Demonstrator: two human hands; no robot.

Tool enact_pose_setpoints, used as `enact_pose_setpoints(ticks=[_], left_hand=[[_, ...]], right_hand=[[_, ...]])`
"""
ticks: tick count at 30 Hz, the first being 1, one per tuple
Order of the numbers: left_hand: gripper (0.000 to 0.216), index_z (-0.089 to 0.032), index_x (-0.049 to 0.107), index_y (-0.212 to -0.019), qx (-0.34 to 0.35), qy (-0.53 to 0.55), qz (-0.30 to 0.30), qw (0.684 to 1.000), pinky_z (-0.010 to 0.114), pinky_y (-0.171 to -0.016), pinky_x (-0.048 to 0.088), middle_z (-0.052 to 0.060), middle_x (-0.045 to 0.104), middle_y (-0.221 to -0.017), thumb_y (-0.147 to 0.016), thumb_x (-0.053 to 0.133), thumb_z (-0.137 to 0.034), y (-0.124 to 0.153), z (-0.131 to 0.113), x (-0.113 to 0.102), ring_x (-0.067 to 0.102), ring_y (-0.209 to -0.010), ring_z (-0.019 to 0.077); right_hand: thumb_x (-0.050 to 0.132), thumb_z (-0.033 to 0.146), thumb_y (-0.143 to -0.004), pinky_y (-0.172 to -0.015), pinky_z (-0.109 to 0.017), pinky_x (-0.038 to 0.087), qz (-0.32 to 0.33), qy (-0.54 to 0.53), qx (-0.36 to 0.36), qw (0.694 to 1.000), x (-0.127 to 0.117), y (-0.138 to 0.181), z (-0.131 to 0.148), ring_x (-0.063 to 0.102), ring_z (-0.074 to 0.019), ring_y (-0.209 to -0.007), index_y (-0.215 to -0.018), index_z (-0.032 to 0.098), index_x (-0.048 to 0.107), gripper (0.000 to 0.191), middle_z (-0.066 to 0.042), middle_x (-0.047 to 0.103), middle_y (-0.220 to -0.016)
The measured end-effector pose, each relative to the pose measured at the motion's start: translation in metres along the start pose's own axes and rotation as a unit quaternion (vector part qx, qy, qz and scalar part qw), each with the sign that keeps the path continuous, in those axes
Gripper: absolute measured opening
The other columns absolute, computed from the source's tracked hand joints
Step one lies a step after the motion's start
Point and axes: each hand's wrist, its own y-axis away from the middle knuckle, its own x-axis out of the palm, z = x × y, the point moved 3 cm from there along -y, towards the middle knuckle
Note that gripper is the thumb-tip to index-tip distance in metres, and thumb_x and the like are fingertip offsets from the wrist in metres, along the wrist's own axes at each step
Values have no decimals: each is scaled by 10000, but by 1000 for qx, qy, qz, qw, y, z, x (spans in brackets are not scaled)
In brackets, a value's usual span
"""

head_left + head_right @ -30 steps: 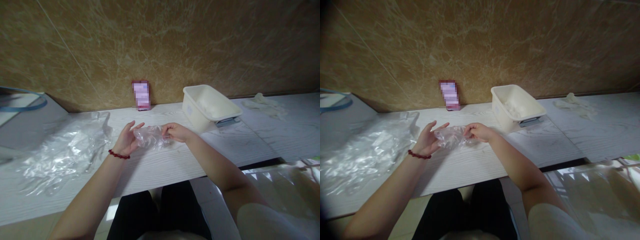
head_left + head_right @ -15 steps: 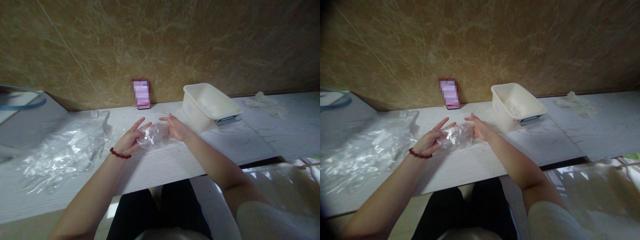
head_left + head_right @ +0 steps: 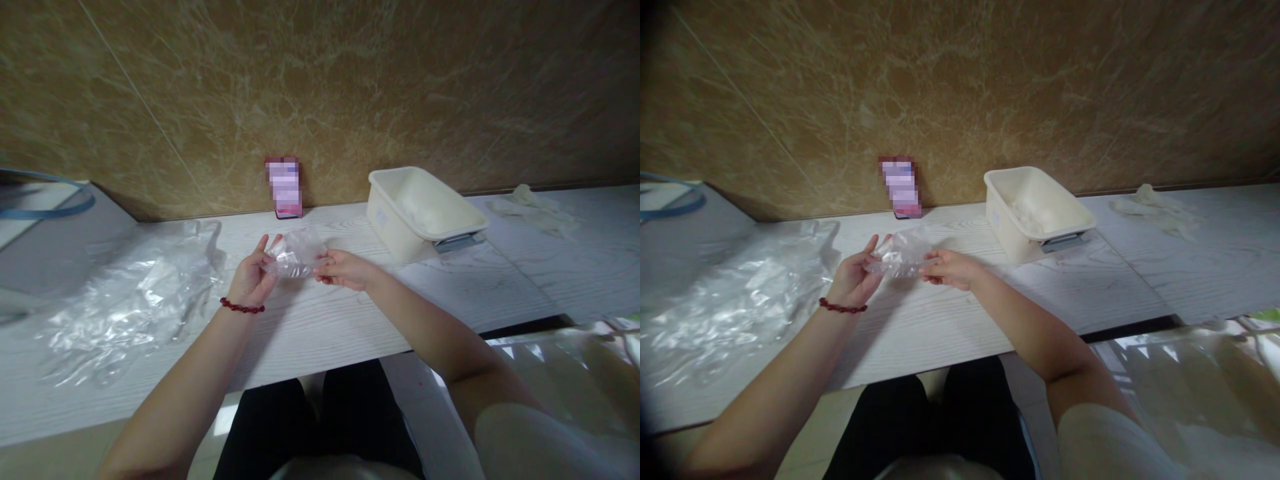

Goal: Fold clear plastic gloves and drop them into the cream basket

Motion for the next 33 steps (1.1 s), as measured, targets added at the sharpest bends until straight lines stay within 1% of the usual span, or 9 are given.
enact_pose_setpoints(ticks=[3, 13, 17, 20, 22, 24, 26, 28, 33], left_hand=[[628, -208, 408, -1140, 0, -11, 5, 1000, 202, -720, 489, 62, 520, -1168, -576, 357, 64, 1, 1, 1, 581, -910, 130], [735, -215, 317, -1245, -28, -51, 41, 997, 291, -766, 491, 104, 453, -1257, -573, 390, 74, 3, 7, 3, 564, -970, 176], [797, -237, 277, -1279, -37, -55, 46, 997, 272, -769, 485, 92, 489, -1221, -559, 380, 88, 3, 8, 3, 575, -949, 154], [813, -228, 278, -1287, -39, -54, 25, 997, 251, -730, 493, 83, 538, -1161, -543, 361, 90, 4, 8, 5, 601, -864, 134], [809, -213, 290, -1285, -46, -52, 10, 998, 225, -683, 495, 78, 570, -1113, -538, 352, 90, 4, 8, 5, 611, -780, 116], [802, -203, 295, -1285, -57, -50, 2, 997, 202, -643, 491, 73, 589, -1074, -541, 350, 90, 3, 9, 6, 608, -722, 104], [802, -206, 293, -1287, -66, -54, 6, 996, 187, -616, 483, 69, 593, -1059, -544, 351, 90, 3, 9, 6, 602, -685, 95], [810, -213, 285, -1289, -71, -69, 12, 995, 173, -587, 472, 71, 584, -1072, -542, 352, 94, 3, 9, 5, 591, -653, 83], [843, -245, 271, -1284, -55, -122, 29, 991, 155, -534, 435, 96, 498, -1209, -522, 372, 102, 5, 11, 3, 586, -701, 89]], right_hand=[[689, 141, -626, -522, -180, 430, -41, 15, -25, 999, -3, -3, 0, 559, -71, -590, -860, 168, 480, 315, 14, 584, -691], [641, 147, -592, -517, -175, 346, -103, 50, -122, 986, -18, -14, 1, 514, -64, -588, -781, 172, 520, 226, 39, 579, -656], [641, 160, -608, -481, -175, 309, -133, 72, -97, 984, -23, -16, 0, 497, -68, -554, -817, 181, 516, 244, 43, 567, -633], [594, 211, -690, -519, -188, 362, -164, -16, -81, 983, -21, -15, 1, 500, -75, -565, -780, 184, 491, 140, 36, 548, -640], [507, 328, -776, -562, -220, 412, -148, -104, -64, 981, -16, -13, 1, 512, -92, -589, -763, 183, 478, 149, 14, 548, -671], [367, 477, -828, -595, -267, 446, -108, -167, -31, 980, -9, -11, 2, 527, -120, -610, -785, 178, 487, 325, -17, 556, -691], [266, 582, -818, -622, -304, 463, -67, -191, 0, 979, -3, -7, 4, 544, -145, -634, -808, 165, 507, 482, -45, 568, -696], [259, 610, -805, -639, -308, 473, -37, -189, 18, 981, -1, -4, 6, 558, -156, -660, -815, 152, 528, 531, -60, 580, -704], [483, 386, -799, -573, -270, 486, -62, -128, 40, 989, -5, -6, 3, 557, -133, -621, -825, 163, 547, 234, -33, 590, -717]])
